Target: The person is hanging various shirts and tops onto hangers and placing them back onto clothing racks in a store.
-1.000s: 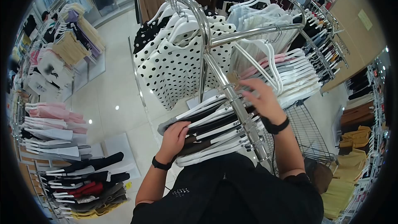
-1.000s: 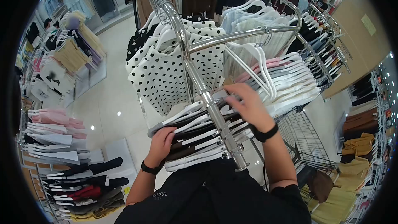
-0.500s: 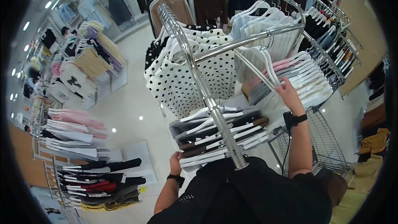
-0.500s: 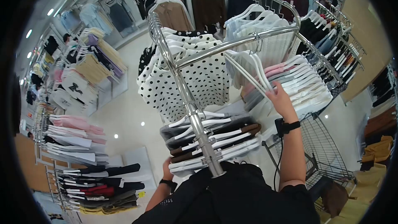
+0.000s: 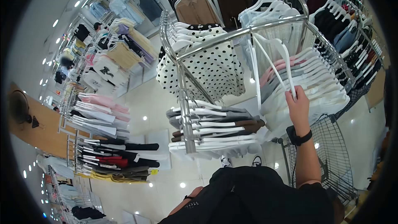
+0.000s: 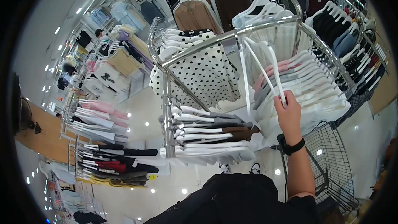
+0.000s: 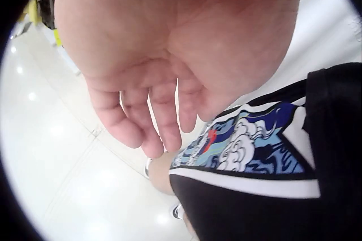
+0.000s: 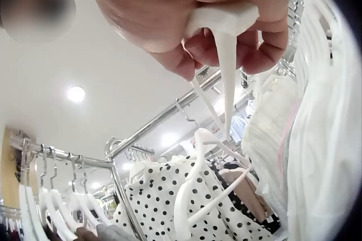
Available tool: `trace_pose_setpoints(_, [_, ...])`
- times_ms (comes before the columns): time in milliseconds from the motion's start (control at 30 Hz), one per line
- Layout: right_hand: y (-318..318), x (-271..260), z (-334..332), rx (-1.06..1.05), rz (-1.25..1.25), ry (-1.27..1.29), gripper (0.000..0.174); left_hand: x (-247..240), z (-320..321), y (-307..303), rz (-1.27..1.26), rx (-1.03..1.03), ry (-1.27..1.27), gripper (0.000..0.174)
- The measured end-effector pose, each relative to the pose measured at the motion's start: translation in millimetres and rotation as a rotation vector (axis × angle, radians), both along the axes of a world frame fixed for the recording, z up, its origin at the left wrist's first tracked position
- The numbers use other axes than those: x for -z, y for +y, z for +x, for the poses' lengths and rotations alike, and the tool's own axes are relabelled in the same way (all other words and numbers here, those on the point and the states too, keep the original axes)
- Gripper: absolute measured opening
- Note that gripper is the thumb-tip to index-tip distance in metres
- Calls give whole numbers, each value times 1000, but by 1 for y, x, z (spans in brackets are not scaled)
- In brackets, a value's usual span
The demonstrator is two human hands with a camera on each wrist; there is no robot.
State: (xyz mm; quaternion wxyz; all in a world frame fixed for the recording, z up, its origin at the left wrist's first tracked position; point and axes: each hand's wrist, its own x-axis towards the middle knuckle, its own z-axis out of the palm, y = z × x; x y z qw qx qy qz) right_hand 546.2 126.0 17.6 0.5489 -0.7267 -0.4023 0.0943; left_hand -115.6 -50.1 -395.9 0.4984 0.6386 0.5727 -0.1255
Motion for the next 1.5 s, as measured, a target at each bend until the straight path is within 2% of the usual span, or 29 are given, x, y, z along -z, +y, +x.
trace_pose_setpoints(100, [-43,-2,-6,-34,-91,-98,18,-38,40,8,107,65,-193,43])
trace_pose_setpoints(133, [-57,2,-9,-44,-69,-121,20,-49,54,14,108,73,-190,43])
trace_pose_setpoints(200, [-85,7,-13,-62,-41,-103,20,-68,76,24,-25,-94,45,41])
trace_pose_setpoints(300, [-128,21,-26,-29,35,-73,19,-90,92,37,32,-80,-18,37])
trace_pose_setpoints(367, [-163,43,-39,55,137,148,16,-105,99,46,25,-33,-18,36])
trace_pose_setpoints(433, [-200,53,-52,80,99,91,14,-110,100,46,5,32,-19,34])
trace_pose_setpoints(500, [-238,47,-76,-146,16,53,13,-97,90,46,-33,22,-68,34])
trace_pose_setpoints(533, [-255,49,-86,-167,60,89,13,-87,85,46,-50,76,-69,34])
trace_pose_setpoints(567, [-273,55,-98,-110,43,90,13,-77,78,44,-43,145,-73,33])
trace_pose_setpoints(633, [-315,69,-125,-57,10,292,16,-70,67,33,-77,278,-67,32])
trace_pose_setpoints(733, [-383,77,-159,86,-63,364,21,-60,74,10,-195,263,-21,27])
trace_pose_setpoints(767, [-405,82,-167,129,-64,400,20,-45,68,4,-230,304,-18,27])
trace_pose_setpoints(833, [-451,107,-172,220,-129,406,21,12,45,-3,-106,724,-300,27])
trace_pose_setpoints(867, [-474,116,-171,261,-168,413,22,45,36,-11,-225,658,-296,29])
trace_pose_setpoints(900, [-495,119,-169,280,-179,414,22,40,41,-24,-242,673,-298,29])
trace_pose_setpoints(967, [-529,121,-151,613,-127,277,27,10,77,-43,31,1052,-102,33])
trace_pose_setpoints(1000, [-544,113,-139,668,-157,187,31,-11,93,-57,-60,864,-67,39])
trace_pose_setpoints(1033, [-559,101,-124,720,-186,98,36,-12,108,-67,-56,867,-67,39])
trace_pose_setpoints(1100, [-589,89,-89,844,-82,68,44,-8,129,-83,-62,750,-61,40])
trace_pose_setpoints(1167, [-630,60,-52,871,-95,154,49,-15,145,-95,-41,729,-47,39])
trace_pose_setpoints(1233, [-671,43,-13,891,-57,379,52,-27,163,-113,-26,706,-35,38])
trace_pose_setpoints(1300, [-709,47,25,823,-23,376,53,-44,173,-125,99,914,-119,35])
trace_pose_setpoints(1333, [-723,53,41,766,-56,422,52,-36,180,-133,-108,631,-82,34])
trace_pose_setpoints(1367, [-735,58,55,708,-90,469,52,-19,181,-138,-114,625,-74,34])
trace_pose_setpoints(1433, [-741,77,79,539,-155,523,51,11,176,-154,-64,774,-237,34])
trace_pose_setpoints(1500, [-741,111,101,428,-228,561,50,5,208,-184,-43,801,-226,36])
